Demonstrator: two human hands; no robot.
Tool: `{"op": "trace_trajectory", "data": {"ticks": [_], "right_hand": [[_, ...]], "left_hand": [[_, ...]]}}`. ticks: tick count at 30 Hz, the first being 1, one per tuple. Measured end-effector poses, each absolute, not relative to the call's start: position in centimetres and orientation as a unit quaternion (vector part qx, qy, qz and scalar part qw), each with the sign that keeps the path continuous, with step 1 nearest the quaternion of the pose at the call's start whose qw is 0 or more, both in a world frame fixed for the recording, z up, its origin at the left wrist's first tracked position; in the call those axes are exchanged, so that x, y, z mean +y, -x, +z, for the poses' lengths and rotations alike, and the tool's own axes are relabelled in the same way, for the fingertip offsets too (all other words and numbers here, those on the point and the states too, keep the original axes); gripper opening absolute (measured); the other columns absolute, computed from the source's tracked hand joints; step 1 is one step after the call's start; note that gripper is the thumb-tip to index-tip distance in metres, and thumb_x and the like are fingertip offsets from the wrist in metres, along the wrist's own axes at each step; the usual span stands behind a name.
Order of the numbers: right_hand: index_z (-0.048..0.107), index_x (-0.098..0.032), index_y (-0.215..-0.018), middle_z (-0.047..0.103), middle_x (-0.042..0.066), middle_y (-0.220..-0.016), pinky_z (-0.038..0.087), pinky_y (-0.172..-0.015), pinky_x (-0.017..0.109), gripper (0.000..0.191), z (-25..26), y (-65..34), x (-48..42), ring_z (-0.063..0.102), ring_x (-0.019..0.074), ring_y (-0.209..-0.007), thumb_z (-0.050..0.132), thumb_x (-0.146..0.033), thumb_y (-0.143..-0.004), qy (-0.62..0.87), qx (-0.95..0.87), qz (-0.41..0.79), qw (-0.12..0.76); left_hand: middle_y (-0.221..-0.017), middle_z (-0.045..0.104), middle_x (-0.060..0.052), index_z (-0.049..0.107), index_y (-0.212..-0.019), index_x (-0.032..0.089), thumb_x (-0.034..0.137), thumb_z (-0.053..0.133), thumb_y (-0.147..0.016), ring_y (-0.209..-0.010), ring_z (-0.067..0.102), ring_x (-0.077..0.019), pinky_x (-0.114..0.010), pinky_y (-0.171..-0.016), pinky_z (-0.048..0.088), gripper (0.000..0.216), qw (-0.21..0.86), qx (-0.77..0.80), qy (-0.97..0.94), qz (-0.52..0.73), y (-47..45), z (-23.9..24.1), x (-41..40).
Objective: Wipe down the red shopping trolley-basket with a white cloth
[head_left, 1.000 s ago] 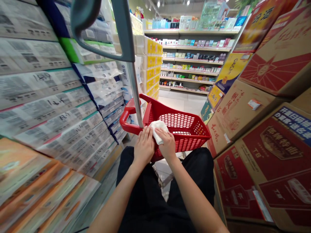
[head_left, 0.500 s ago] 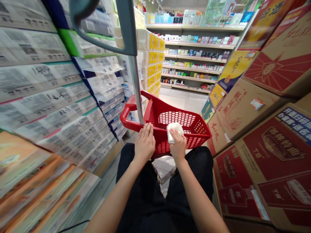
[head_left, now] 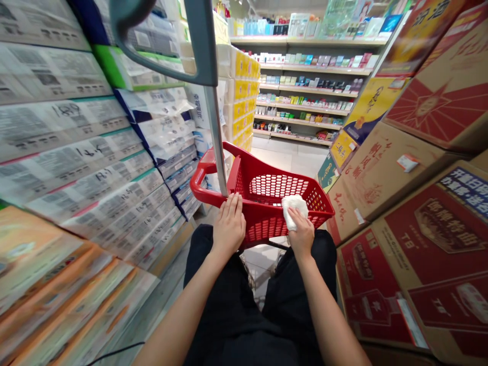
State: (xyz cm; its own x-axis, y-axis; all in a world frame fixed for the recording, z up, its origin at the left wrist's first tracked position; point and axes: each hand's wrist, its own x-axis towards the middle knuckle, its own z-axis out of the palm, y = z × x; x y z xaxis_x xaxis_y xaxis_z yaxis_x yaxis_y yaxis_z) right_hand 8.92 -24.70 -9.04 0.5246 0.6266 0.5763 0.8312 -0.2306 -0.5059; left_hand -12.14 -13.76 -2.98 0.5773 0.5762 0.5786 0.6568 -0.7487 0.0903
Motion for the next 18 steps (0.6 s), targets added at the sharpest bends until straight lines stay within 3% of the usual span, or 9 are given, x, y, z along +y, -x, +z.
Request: {"op": "trace_trajectory", "data": {"ticks": [5, 11, 18], "right_hand": [[0.065, -0.023, -0.121, 0.064, 0.006, -0.129, 0.035, -0.102, 0.044, 0.060, -7.5, -6.2, -22.4, 0.055, 0.0239, -0.127, 0.044, -0.005, -0.067, 0.798, -0.431, -0.121, 0.403], [0.060, -0.026, -0.128, 0.061, 0.000, -0.134, 0.030, -0.108, 0.037, 0.067, -4.1, 1.2, -18.3, 0.050, 0.0164, -0.131, 0.043, -0.001, -0.068, 0.706, -0.567, -0.075, 0.419], [0.059, -0.026, -0.130, 0.060, 0.001, -0.135, 0.033, -0.105, 0.035, 0.066, -7.3, -4.5, -21.4, 0.050, 0.0163, -0.132, 0.041, -0.001, -0.071, 0.716, -0.563, -0.112, 0.398]], "left_hand": [[-0.154, 0.037, -0.013, 0.033, -0.148, 0.008, 0.019, 0.035, -0.094, -0.145, 0.029, -0.0238, -0.041, -0.118, 0.027, 0.055, 0.066, -0.347, 0.885, -0.303, 12.1, -3.0, -13.7], [-0.154, 0.037, -0.012, 0.034, -0.147, 0.009, 0.019, 0.037, -0.094, -0.145, 0.029, -0.0242, -0.041, -0.118, 0.027, 0.054, 0.070, -0.346, 0.888, -0.294, 12.2, -2.9, -13.7], [-0.154, 0.036, -0.012, 0.032, -0.148, 0.008, 0.019, 0.034, -0.095, -0.146, 0.027, -0.0230, -0.040, -0.119, 0.025, 0.054, 0.062, -0.349, 0.887, -0.296, 12.2, -2.9, -13.8]]}}
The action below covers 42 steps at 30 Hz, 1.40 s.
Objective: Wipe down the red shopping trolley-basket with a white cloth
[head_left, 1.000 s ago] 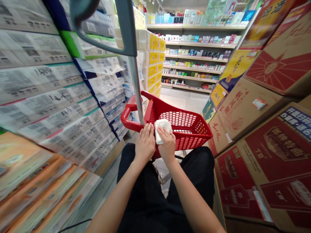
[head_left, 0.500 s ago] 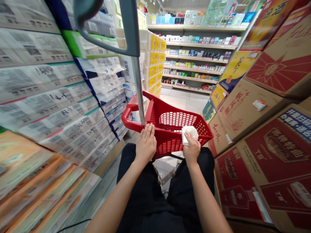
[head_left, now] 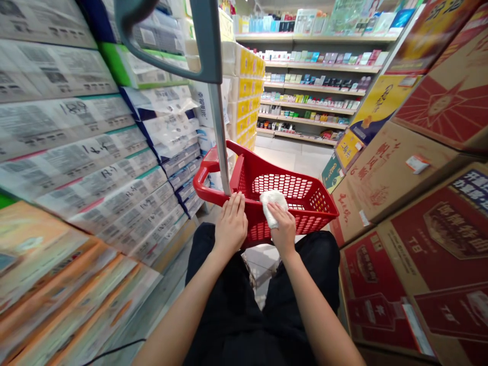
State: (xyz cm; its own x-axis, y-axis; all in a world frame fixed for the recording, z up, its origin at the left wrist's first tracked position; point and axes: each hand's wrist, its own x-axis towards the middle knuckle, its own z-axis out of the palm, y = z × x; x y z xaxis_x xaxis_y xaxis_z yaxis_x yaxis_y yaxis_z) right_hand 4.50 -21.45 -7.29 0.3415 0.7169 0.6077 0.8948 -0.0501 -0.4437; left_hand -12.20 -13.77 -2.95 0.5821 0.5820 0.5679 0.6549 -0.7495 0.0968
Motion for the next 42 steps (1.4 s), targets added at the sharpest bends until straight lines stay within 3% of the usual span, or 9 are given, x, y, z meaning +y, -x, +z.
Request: {"op": "trace_trajectory", "data": {"ticks": [6, 10, 16, 26, 32, 37, 42], "right_hand": [[0.063, -0.025, -0.125, 0.063, 0.003, -0.131, 0.036, -0.103, 0.037, 0.061, -9.6, -9.4, -24.5, 0.054, 0.0194, -0.128, 0.043, -0.004, -0.072, 0.779, -0.461, -0.162, 0.393], [0.061, -0.024, -0.127, 0.063, 0.005, -0.132, 0.033, -0.104, 0.041, 0.062, -8.0, -5.5, -22.2, 0.053, 0.0218, -0.129, 0.044, -0.005, -0.070, 0.788, -0.457, -0.143, 0.388], [0.057, -0.027, -0.131, 0.059, 0.000, -0.137, 0.030, -0.107, 0.037, 0.068, -4.7, 0.9, -18.6, 0.048, 0.0165, -0.133, 0.041, -0.001, -0.071, 0.719, -0.559, -0.082, 0.406], [0.060, -0.026, -0.129, 0.061, 0.003, -0.135, 0.035, -0.104, 0.038, 0.062, -9.8, -9.6, -25.3, 0.051, 0.0187, -0.131, 0.041, -0.005, -0.073, 0.777, -0.480, -0.139, 0.382], [0.065, -0.025, -0.122, 0.064, 0.005, -0.130, 0.034, -0.103, 0.042, 0.062, -7.5, -6.7, -22.5, 0.054, 0.0220, -0.128, 0.044, -0.005, -0.067, 0.797, -0.447, -0.112, 0.390], [0.060, -0.026, -0.128, 0.061, 0.002, -0.135, 0.031, -0.107, 0.039, 0.064, -4.3, -0.2, -18.3, 0.050, 0.0182, -0.132, 0.044, -0.004, -0.070, 0.719, -0.556, -0.048, 0.415], [0.057, -0.030, -0.131, 0.058, -0.002, -0.137, 0.030, -0.108, 0.036, 0.066, -5.3, -1.9, -19.6, 0.048, 0.0142, -0.133, 0.040, -0.002, -0.073, 0.703, -0.574, -0.038, 0.418]], "left_hand": [[-0.155, 0.036, -0.012, 0.031, -0.149, 0.009, 0.020, 0.034, -0.095, -0.146, 0.028, -0.0235, -0.042, -0.119, 0.026, 0.055, 0.056, -0.347, 0.886, -0.303, 12.2, -3.0, -13.8], [-0.155, 0.036, -0.013, 0.030, -0.149, 0.009, 0.019, 0.033, -0.095, -0.145, 0.029, -0.0240, -0.043, -0.118, 0.027, 0.055, 0.057, -0.346, 0.885, -0.307, 12.1, -3.0, -13.7], [-0.154, 0.036, -0.012, 0.029, -0.150, 0.011, 0.021, 0.032, -0.096, -0.145, 0.029, -0.0239, -0.044, -0.118, 0.028, 0.055, 0.054, -0.344, 0.883, -0.313, 12.1, -3.0, -13.7], [-0.154, 0.037, -0.013, 0.032, -0.149, 0.010, 0.028, 0.031, -0.099, -0.145, 0.029, -0.0245, -0.043, -0.118, 0.027, 0.053, 0.046, -0.350, 0.883, -0.310, 12.0, -3.0, -13.7], [-0.153, 0.038, -0.013, 0.031, -0.149, 0.010, 0.027, 0.031, -0.099, -0.145, 0.029, -0.0244, -0.044, -0.118, 0.027, 0.053, 0.046, -0.349, 0.881, -0.317, 12.0, -3.1, -13.7], [-0.153, 0.038, -0.013, 0.032, -0.149, 0.010, 0.025, 0.031, -0.098, -0.145, 0.030, -0.0242, -0.043, -0.117, 0.028, 0.053, 0.051, -0.348, 0.882, -0.312, 12.1, -3.1, -13.6], [-0.153, 0.038, -0.013, 0.029, -0.150, 0.011, 0.026, 0.032, -0.098, -0.145, 0.029, -0.0244, -0.044, -0.118, 0.027, 0.054, 0.048, -0.344, 0.884, -0.312, 12.1, -3.1, -13.6]]}}
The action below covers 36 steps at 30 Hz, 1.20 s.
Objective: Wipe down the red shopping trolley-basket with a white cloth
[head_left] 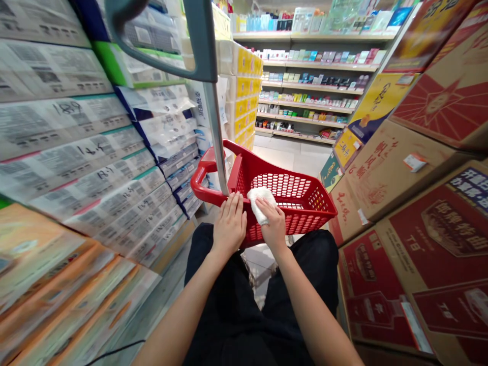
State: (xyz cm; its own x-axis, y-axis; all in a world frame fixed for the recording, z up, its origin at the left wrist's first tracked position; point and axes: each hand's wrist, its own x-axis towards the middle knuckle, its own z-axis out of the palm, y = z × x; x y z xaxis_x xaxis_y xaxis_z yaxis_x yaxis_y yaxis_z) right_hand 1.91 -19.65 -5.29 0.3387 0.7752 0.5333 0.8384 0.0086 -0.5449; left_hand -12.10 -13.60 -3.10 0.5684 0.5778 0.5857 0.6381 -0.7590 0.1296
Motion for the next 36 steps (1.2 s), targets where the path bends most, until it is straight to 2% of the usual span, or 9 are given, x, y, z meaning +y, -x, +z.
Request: {"op": "trace_trajectory", "data": {"ticks": [8, 13, 19, 23, 30, 33, 36], "right_hand": [[0.060, -0.028, -0.129, 0.060, 0.003, -0.136, 0.031, -0.106, 0.042, 0.065, -9.1, -10.0, -24.7, 0.050, 0.0197, -0.132, 0.042, -0.004, -0.071, 0.794, -0.455, -0.110, 0.388], [0.065, -0.026, -0.122, 0.064, 0.005, -0.130, 0.031, -0.106, 0.044, 0.063, -6.6, -5.4, -21.5, 0.053, 0.0218, -0.129, 0.045, -0.003, -0.067, 0.791, -0.457, -0.093, 0.395], [0.059, -0.029, -0.130, 0.059, -0.002, -0.136, 0.029, -0.110, 0.037, 0.066, -3.4, 0.9, -18.0, 0.047, 0.0149, -0.134, 0.042, -0.003, -0.071, 0.688, -0.587, -0.010, 0.426], [0.058, -0.028, -0.131, 0.059, -0.001, -0.137, 0.031, -0.107, 0.036, 0.064, -4.8, -1.8, -19.6, 0.048, 0.0147, -0.134, 0.041, -0.004, -0.075, 0.693, -0.582, -0.023, 0.425], [0.061, -0.028, -0.127, 0.060, 0.001, -0.135, 0.031, -0.105, 0.040, 0.063, -8.7, -9.8, -24.7, 0.050, 0.0188, -0.132, 0.042, -0.005, -0.071, 0.788, -0.464, -0.089, 0.395], [0.063, -0.025, -0.124, 0.062, 0.004, -0.133, 0.030, -0.106, 0.043, 0.062, -8.0, -9.3, -24.1, 0.051, 0.0221, -0.131, 0.045, -0.004, -0.068, 0.815, -0.425, -0.100, 0.381], [0.064, -0.023, -0.123, 0.062, 0.006, -0.132, 0.030, -0.106, 0.043, 0.061, -5.9, -5.6, -21.7, 0.051, 0.0230, -0.131, 0.048, -0.003, -0.067, 0.792, -0.484, -0.075, 0.363]], "left_hand": [[-0.154, 0.037, -0.013, 0.032, -0.149, 0.009, 0.026, 0.032, -0.098, -0.146, 0.028, -0.0241, -0.043, -0.119, 0.026, 0.053, 0.046, -0.348, 0.884, -0.308, 12.0, -3.0, -13.7], [-0.153, 0.038, -0.013, 0.029, -0.150, 0.011, 0.025, 0.032, -0.098, -0.145, 0.030, -0.0247, -0.044, -0.118, 0.028, 0.054, 0.051, -0.345, 0.881, -0.320, 12.0, -3.2, -13.6], [-0.153, 0.038, -0.013, 0.031, -0.149, 0.011, 0.024, 0.033, -0.097, -0.145, 0.029, -0.0243, -0.043, -0.118, 0.028, 0.054, 0.049, -0.341, 0.888, -0.305, 12.3, -3.0, -13.6], [-0.154, 0.038, -0.012, 0.032, -0.149, 0.010, 0.022, 0.032, -0.097, -0.145, 0.028, -0.0237, -0.042, -0.118, 0.027, 0.053, 0.052, -0.343, 0.886, -0.306, 12.2, -2.9, -13.6], [-0.154, 0.037, -0.013, 0.031, -0.149, 0.010, 0.023, 0.033, -0.097, -0.145, 0.029, -0.0249, -0.044, -0.118, 0.027, 0.054, 0.047, -0.341, 0.885, -0.312, 12.2, -3.0, -13.7], [-0.154, 0.037, -0.013, 0.031, -0.149, 0.010, 0.023, 0.033, -0.097, -0.145, 0.029, -0.0245, -0.043, -0.118, 0.027, 0.054, 0.052, -0.342, 0.884, -0.315, 12.2, -3.0, -13.7], [-0.154, 0.037, -0.012, 0.032, -0.148, 0.009, 0.022, 0.033, -0.096, -0.145, 0.029, -0.0238, -0.042, -0.118, 0.027, 0.053, 0.058, -0.343, 0.882, -0.317, 12.1, -3.1, -13.7]]}}
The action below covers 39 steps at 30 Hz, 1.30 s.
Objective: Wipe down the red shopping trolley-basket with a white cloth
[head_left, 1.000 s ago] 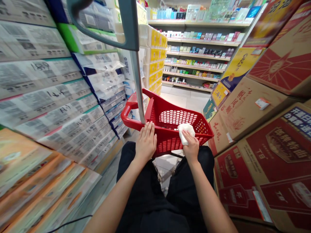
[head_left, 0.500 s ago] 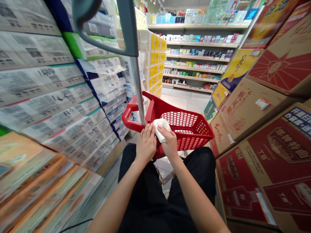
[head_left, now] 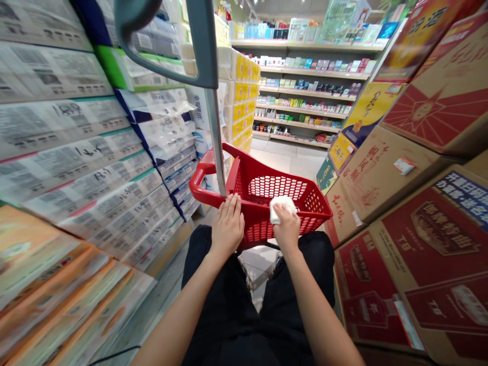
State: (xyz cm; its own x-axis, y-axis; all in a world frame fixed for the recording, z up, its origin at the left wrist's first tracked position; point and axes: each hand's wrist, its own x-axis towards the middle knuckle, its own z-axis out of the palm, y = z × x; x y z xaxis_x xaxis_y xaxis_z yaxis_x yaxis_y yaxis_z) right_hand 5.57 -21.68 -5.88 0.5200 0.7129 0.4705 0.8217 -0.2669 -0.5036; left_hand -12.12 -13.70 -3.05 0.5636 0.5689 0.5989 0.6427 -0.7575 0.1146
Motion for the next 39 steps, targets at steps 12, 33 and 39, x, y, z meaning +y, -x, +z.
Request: {"op": "trace_trajectory", "data": {"ticks": [12, 33, 39], "right_hand": [[0.058, -0.027, -0.131, 0.059, 0.000, -0.137, 0.033, -0.106, 0.037, 0.067, -6.7, -5.4, -21.9, 0.048, 0.0170, -0.134, 0.041, -0.002, -0.072, 0.719, -0.564, -0.057, 0.401], [0.055, -0.028, -0.133, 0.057, -0.001, -0.139, 0.030, -0.107, 0.035, 0.068, -5.6, -2.1, -20.4, 0.047, 0.0140, -0.134, 0.041, -0.002, -0.072, 0.711, -0.584, -0.072, 0.385], [0.059, -0.027, -0.130, 0.059, 0.002, -0.137, 0.032, -0.104, 0.038, 0.063, -9.2, -10.2, -25.6, 0.051, 0.0184, -0.131, 0.043, -0.005, -0.073, 0.796, -0.469, -0.126, 0.361]], "left_hand": [[-0.153, 0.038, -0.012, 0.034, -0.147, 0.008, 0.022, 0.034, -0.097, -0.145, 0.029, -0.0237, -0.041, -0.118, 0.026, 0.053, 0.059, -0.344, 0.885, -0.308, 12.2, -3.1, -13.6], [-0.154, 0.037, -0.013, 0.033, -0.147, 0.007, 0.022, 0.035, -0.096, -0.145, 0.028, -0.0242, -0.041, -0.118, 0.026, 0.053, 0.059, -0.348, 0.886, -0.301, 12.1, -3.1, -13.6], [-0.153, 0.037, -0.013, 0.032, -0.148, 0.007, 0.023, 0.035, -0.097, -0.145, 0.028, -0.0244, -0.041, -0.119, 0.025, 0.054, 0.047, -0.351, 0.884, -0.305, 12.0, -3.2, -13.7]]}}
